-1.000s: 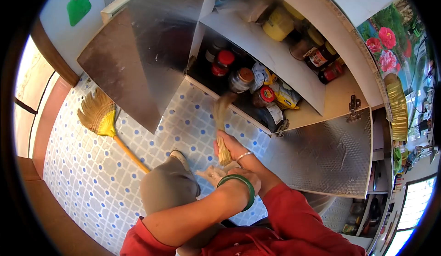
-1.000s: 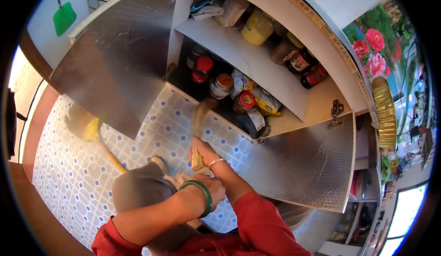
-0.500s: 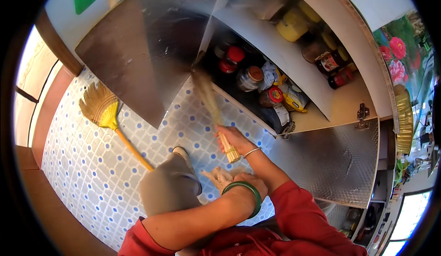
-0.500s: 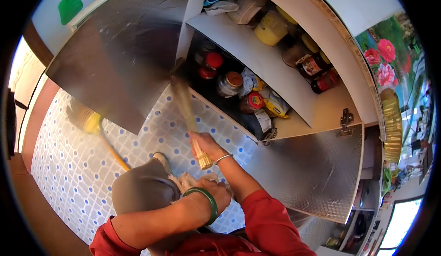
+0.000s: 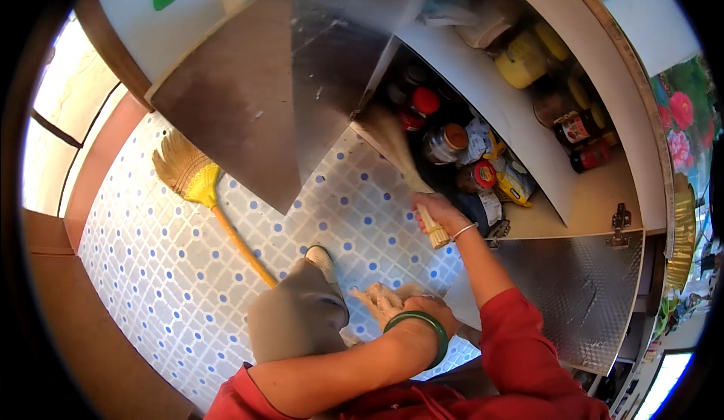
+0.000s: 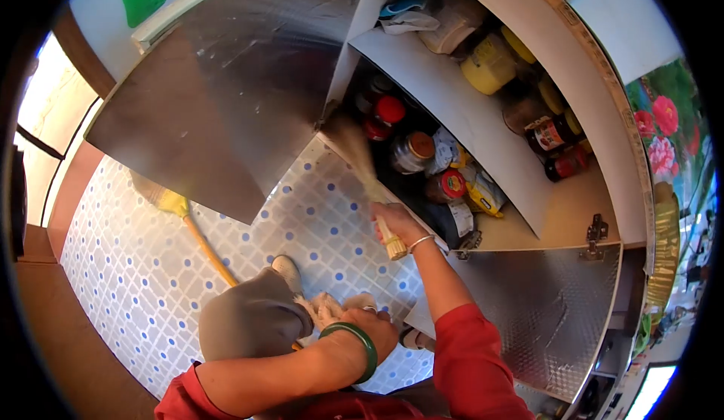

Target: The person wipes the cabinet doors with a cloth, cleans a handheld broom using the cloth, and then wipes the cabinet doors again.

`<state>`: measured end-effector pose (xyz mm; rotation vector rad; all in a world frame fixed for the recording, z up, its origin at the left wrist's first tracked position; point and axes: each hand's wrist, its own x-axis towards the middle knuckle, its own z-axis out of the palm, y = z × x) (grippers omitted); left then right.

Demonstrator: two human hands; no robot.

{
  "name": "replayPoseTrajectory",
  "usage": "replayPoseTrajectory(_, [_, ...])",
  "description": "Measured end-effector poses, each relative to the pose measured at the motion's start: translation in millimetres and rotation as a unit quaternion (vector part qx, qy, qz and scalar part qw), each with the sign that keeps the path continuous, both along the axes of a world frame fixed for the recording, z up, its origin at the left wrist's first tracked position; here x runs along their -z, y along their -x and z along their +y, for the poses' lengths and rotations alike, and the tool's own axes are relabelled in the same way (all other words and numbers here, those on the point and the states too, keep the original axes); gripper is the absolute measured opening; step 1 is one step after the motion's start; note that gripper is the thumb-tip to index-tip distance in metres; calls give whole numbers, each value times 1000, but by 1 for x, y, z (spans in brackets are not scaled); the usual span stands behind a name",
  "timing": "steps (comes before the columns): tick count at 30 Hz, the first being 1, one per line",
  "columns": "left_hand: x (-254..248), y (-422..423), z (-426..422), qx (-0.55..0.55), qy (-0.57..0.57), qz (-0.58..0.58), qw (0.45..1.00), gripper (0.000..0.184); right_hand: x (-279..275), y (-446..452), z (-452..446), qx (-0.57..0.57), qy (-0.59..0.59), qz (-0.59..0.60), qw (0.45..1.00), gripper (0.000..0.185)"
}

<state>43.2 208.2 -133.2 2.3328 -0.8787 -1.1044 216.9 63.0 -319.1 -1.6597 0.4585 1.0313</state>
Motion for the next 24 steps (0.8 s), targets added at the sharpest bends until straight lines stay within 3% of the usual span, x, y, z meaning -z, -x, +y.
replayPoseTrajectory(4, [5,0,-8,3,8,-1,1000,32,23,-5,9,4,57,-40,998,40])
replayPoseTrajectory(6, [3,-3,-9,17,0,-3,1000,34,29,0,32,-56,144,-67,986,43])
replayPoseTrajectory(9, [5,-5,-11,26,-5,9,1000,37,23,20,38,-172,132,-73,974,47])
replayPoseTrajectory(12, [16,-3,-15,33,-8,1,999,39,40,49,14,-369,150,-126,909,53])
replayPoseTrajectory(14, [9,-4,-14,46,-15,-21,999,37,44,85,1,-427,195,-227,853,57])
replayPoseTrajectory(16, [-12,-11,-10,158,-76,-12,984,30,62,124,-19,-374,218,-262,862,52])
replayPoseTrajectory(18, [4,-3,-15,118,-61,-39,990,27,77,169,-46,-212,43,-259,941,44])
replayPoseTrajectory(19, [15,2,-18,80,-44,-65,994,24,88,185,-46,-87,-121,-166,975,34])
replayPoseTrajectory(20, [24,4,-20,83,-49,-71,993,24,96,198,-44,41,-281,-66,957,31])
replayPoseTrajectory(21, [32,4,-22,75,-33,-65,995,24,93,213,-52,42,-286,-75,954,31])
replayPoseTrajectory(22, [37,6,-24,69,-16,-59,996,23,83,229,-66,-66,-167,-235,955,30])
replayPoseTrajectory(23, [38,9,-26,75,-23,-71,994,23,72,245,-81,-165,-37,-384,908,32])
replayPoseTrajectory(24, [39,12,-26,74,-23,-82,994,23,62,251,-85,-197,40,-376,905,35])
